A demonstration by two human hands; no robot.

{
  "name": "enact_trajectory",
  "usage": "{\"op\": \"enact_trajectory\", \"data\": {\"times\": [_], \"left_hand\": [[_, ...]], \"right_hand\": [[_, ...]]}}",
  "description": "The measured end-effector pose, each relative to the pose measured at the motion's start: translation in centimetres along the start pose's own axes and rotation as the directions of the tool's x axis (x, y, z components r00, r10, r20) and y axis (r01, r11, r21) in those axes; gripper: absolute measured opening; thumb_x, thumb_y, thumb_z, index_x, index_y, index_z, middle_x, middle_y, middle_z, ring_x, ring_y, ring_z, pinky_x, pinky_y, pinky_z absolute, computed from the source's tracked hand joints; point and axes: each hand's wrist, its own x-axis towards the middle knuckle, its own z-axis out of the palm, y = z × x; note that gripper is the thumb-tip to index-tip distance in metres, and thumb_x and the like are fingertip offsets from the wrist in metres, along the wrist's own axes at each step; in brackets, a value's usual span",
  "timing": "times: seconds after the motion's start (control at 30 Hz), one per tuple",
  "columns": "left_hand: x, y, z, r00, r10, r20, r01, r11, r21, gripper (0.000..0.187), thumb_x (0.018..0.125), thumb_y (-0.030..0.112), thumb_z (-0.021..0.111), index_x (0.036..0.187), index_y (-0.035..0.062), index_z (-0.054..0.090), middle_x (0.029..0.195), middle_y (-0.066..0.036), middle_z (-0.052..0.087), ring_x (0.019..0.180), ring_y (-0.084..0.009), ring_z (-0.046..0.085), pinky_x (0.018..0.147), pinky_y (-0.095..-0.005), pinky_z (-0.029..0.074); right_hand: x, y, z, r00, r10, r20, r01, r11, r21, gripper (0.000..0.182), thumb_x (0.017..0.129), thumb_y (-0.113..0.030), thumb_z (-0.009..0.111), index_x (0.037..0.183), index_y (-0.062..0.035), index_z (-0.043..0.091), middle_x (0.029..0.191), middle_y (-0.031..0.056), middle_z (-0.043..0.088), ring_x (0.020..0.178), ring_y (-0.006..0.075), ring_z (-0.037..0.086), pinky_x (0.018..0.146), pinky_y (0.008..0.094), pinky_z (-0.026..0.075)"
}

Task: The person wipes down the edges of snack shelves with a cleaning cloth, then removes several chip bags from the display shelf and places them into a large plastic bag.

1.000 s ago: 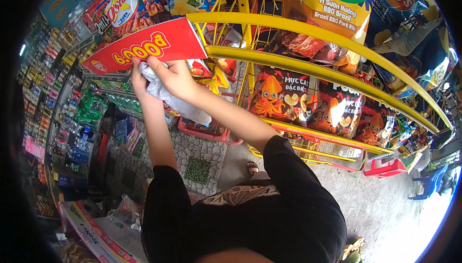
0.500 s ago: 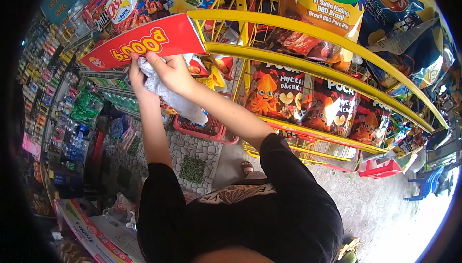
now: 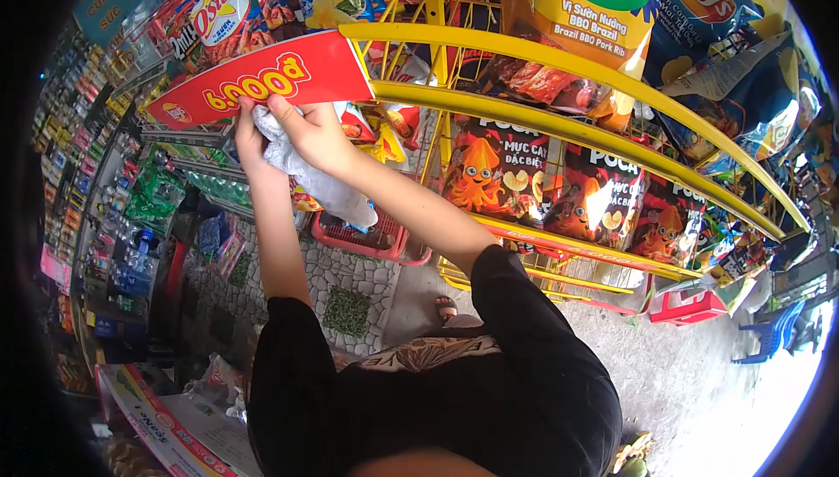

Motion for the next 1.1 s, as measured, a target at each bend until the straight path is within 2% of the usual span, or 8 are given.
{"op": "enact_trajectory", "data": {"times": [0.23,0.5,0.7,0.77,0.97,1.03,1.07,1.1], "left_hand": [[0.2,-0.2,-0.1,0.999,0.009,0.035,-0.012,0.996,0.085,0.035,0.078,0.027,0.047,0.102,0.0009,0.043,0.095,-0.008,0.051,0.085,-0.0167,0.050,0.074,-0.0301,0.039],[-0.3,-1.4,0.7,0.999,0.000,0.046,0.000,1.000,0.012,0.033,0.079,0.025,0.045,0.103,0.0022,0.042,0.096,-0.007,0.051,0.085,-0.0169,0.050,0.074,-0.0302,0.040],[-0.4,-1.7,2.6,0.986,-0.039,0.161,0.031,0.998,0.053,0.031,0.078,0.023,0.048,0.100,0.0009,0.045,0.095,-0.008,0.051,0.085,-0.0165,0.050,0.074,-0.0293,0.040],[-0.5,-2.2,3.6,0.989,-0.052,0.135,0.043,0.997,0.068,0.031,0.077,0.023,0.049,0.099,0.0010,0.045,0.094,-0.008,0.052,0.085,-0.0165,0.050,0.075,-0.0292,0.039],[-1.2,-2.8,3.8,0.984,-0.071,0.165,0.059,0.995,0.077,0.034,0.075,0.022,0.052,0.101,0.0028,0.043,0.095,-0.006,0.050,0.087,-0.0164,0.049,0.075,-0.0292,0.039],[-1.0,-2.6,3.3,0.974,-0.156,0.164,0.134,0.981,0.138,0.039,0.075,0.026,0.053,0.104,0.0032,0.042,0.101,-0.007,0.048,0.091,-0.0168,0.047,0.078,-0.0299,0.037],[-1.7,-1.9,4.5,0.993,-0.112,0.038,0.104,0.980,0.170,0.050,0.074,0.037,0.050,0.109,0.0038,0.038,0.107,-0.007,0.044,0.097,-0.0178,0.043,0.082,-0.0317,0.034],[-2.3,-1.1,5.4,0.987,-0.151,0.047,0.152,0.988,-0.007,0.061,0.073,0.047,0.044,0.115,0.0048,0.032,0.111,-0.007,0.042,0.102,-0.0190,0.039,0.086,-0.0348,0.030]], "right_hand": [[0.0,-0.5,-0.1,0.999,-0.009,-0.034,0.007,0.999,-0.038,0.020,0.081,-0.012,0.042,0.096,0.0000,0.049,0.091,0.0033,0.052,0.085,0.0108,0.047,0.074,0.0238,0.037],[-0.5,-1.3,-1.0,0.999,0.005,-0.034,-0.007,0.997,-0.076,0.020,0.081,-0.012,0.043,0.096,0.0004,0.049,0.090,0.0033,0.052,0.085,0.0108,0.047,0.074,0.0240,0.037],[-0.8,-3.1,-1.8,0.996,-0.005,-0.085,-0.004,0.995,-0.100,0.022,0.082,-0.013,0.042,0.098,0.0002,0.048,0.096,0.0036,0.051,0.088,0.0108,0.046,0.077,0.0240,0.035],[-1.2,-3.3,-2.3,0.987,0.066,-0.148,-0.054,0.995,0.079,0.022,0.081,-0.011,0.044,0.099,-0.0004,0.048,0.100,0.0050,0.050,0.091,0.0110,0.045,0.079,0.0243,0.035],[-1.9,-3.7,-2.5,0.988,0.042,-0.149,-0.042,0.999,0.002,0.019,0.077,-0.009,0.049,0.094,-0.0001,0.051,0.092,0.0041,0.054,0.084,0.0098,0.049,0.075,0.0227,0.037],[-1.7,-3.0,-2.0,0.961,0.051,-0.273,-0.033,0.997,0.072,0.015,0.076,-0.007,0.051,0.089,0.0002,0.054,0.086,0.0028,0.056,0.078,0.0087,0.050,0.071,0.0215,0.039],[-1.6,-3.0,-1.7,0.953,0.075,-0.292,-0.058,0.996,0.067,0.013,0.076,-0.007,0.051,0.086,0.0000,0.055,0.085,0.0024,0.056,0.075,0.0074,0.050,0.068,0.0203,0.039],[-1.7,-2.5,-2.1,0.955,0.105,-0.278,-0.080,0.992,0.099,0.014,0.076,-0.007,0.051,0.087,-0.0006,0.056,0.085,0.0018,0.056,0.075,0.0064,0.049,0.068,0.0199,0.038]]}}
